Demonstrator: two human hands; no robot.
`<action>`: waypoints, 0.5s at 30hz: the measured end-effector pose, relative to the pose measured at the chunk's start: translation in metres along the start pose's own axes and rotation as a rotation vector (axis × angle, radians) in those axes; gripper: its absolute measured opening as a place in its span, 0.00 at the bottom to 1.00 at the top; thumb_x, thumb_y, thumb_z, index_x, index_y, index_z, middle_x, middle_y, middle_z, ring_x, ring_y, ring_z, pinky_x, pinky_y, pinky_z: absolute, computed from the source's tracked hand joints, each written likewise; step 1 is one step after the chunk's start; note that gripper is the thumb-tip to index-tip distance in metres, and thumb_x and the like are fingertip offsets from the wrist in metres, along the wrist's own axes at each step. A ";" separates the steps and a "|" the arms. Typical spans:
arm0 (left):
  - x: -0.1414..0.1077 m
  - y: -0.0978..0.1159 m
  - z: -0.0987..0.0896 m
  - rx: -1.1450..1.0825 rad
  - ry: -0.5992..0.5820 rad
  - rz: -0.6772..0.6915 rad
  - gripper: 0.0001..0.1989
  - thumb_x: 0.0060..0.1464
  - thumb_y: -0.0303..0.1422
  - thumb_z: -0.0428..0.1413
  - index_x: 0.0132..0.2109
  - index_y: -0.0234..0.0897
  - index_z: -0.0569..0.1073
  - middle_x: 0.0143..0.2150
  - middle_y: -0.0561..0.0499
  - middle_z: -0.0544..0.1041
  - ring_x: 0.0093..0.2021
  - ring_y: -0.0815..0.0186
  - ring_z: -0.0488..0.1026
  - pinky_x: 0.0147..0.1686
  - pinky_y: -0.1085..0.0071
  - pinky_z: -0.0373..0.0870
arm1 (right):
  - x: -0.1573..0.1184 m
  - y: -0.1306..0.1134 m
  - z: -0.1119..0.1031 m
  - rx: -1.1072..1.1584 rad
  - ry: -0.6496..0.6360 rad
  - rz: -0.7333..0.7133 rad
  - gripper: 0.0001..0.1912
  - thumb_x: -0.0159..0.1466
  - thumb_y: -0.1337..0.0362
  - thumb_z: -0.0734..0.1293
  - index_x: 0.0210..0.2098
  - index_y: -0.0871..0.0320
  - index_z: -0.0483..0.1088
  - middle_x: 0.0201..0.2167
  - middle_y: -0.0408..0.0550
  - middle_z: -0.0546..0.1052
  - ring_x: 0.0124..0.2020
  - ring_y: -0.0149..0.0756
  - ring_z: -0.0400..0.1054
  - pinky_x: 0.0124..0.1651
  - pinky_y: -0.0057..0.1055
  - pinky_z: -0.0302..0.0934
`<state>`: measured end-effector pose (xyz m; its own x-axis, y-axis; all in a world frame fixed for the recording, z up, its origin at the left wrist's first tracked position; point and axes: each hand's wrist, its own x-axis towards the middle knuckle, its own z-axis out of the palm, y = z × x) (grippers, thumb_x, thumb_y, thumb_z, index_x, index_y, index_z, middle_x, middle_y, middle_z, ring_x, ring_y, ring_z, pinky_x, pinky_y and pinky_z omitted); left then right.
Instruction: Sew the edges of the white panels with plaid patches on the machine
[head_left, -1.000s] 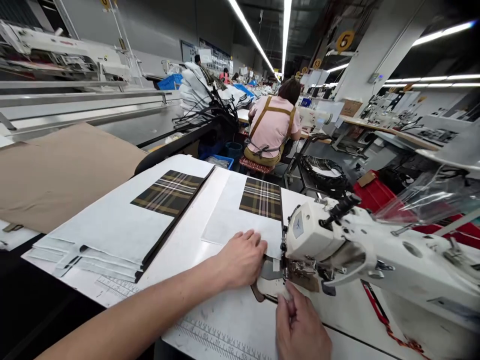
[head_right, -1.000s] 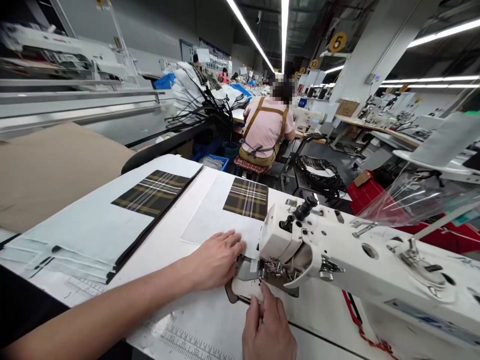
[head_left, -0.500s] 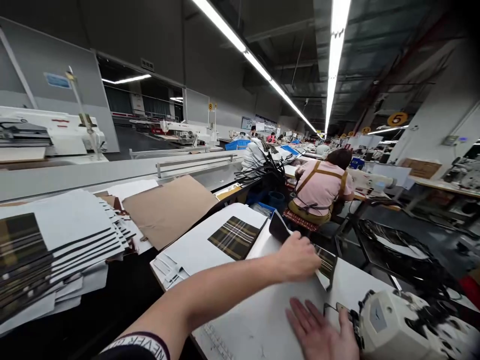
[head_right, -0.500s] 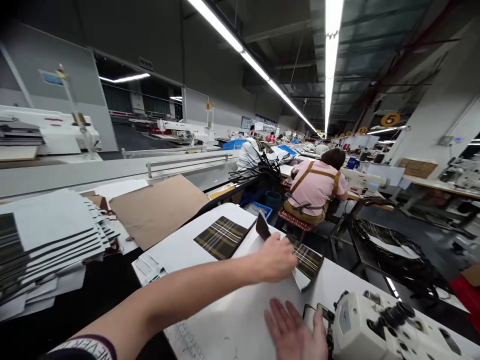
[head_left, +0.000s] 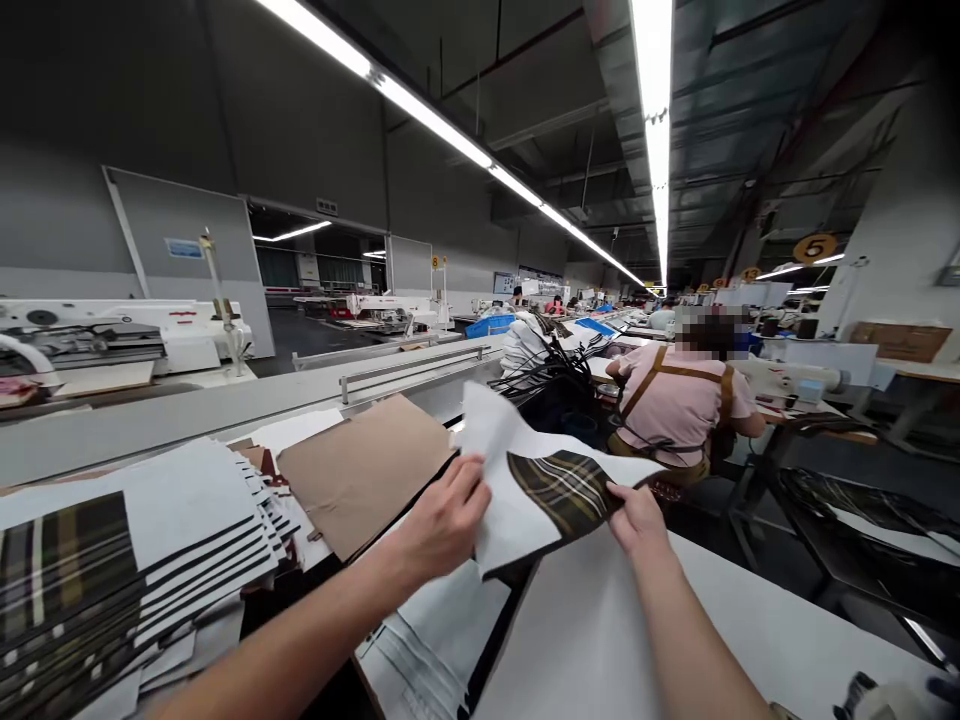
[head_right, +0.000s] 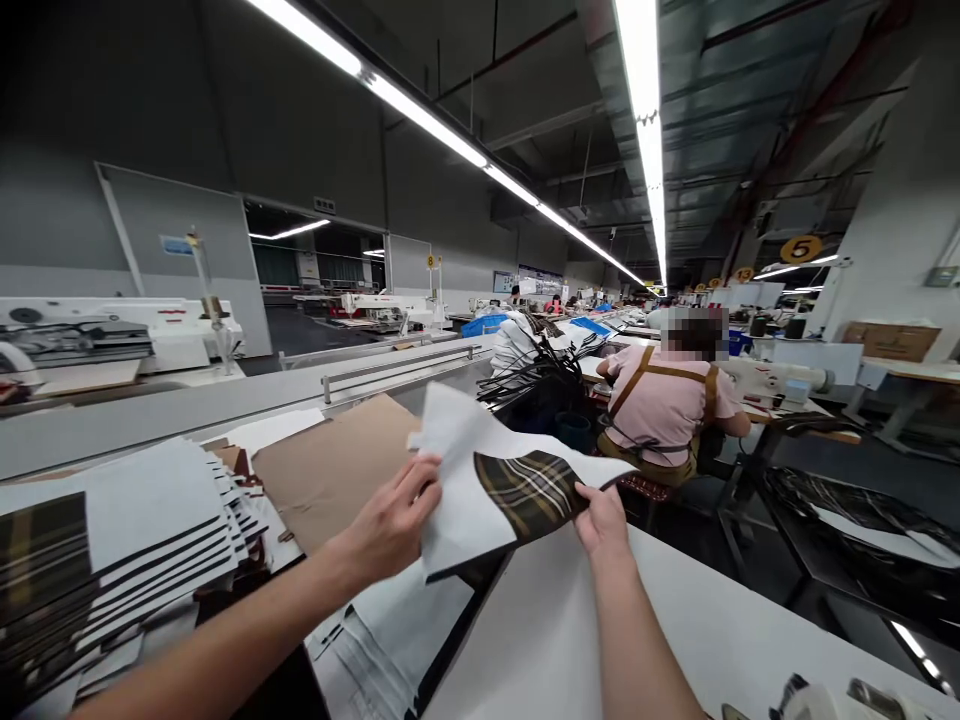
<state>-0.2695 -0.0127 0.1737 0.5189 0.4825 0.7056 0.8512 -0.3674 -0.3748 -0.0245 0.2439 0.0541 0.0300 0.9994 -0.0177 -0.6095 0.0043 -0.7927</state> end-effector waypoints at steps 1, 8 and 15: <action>-0.023 0.007 -0.001 0.018 0.024 -0.060 0.14 0.50 0.12 0.46 0.38 0.28 0.71 0.42 0.37 0.67 0.59 0.46 0.68 0.57 0.51 0.77 | 0.003 0.007 0.013 -0.039 -0.031 -0.021 0.18 0.71 0.57 0.70 0.57 0.59 0.70 0.53 0.51 0.76 0.48 0.39 0.74 0.49 0.41 0.74; -0.181 0.086 0.055 0.125 -0.194 -0.464 0.18 0.53 0.13 0.48 0.46 0.36 0.72 0.55 0.38 0.74 0.63 0.52 0.73 0.56 0.63 0.80 | -0.016 0.073 0.042 -0.478 0.022 -0.095 0.23 0.70 0.56 0.70 0.61 0.57 0.68 0.62 0.54 0.71 0.59 0.47 0.69 0.60 0.53 0.67; -0.201 0.103 0.067 0.105 -0.470 -0.466 0.13 0.50 0.24 0.57 0.44 0.32 0.78 0.47 0.32 0.80 0.55 0.42 0.77 0.55 0.51 0.80 | -0.091 0.079 0.024 -0.808 -0.153 -0.189 0.28 0.58 0.62 0.76 0.57 0.60 0.72 0.70 0.58 0.65 0.75 0.53 0.48 0.77 0.53 0.37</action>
<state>-0.2810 -0.0940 -0.0467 0.0536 0.8759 0.4794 0.9854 0.0312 -0.1671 -0.0941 0.1537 0.0075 -0.0684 0.9784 0.1952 0.1507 0.2035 -0.9674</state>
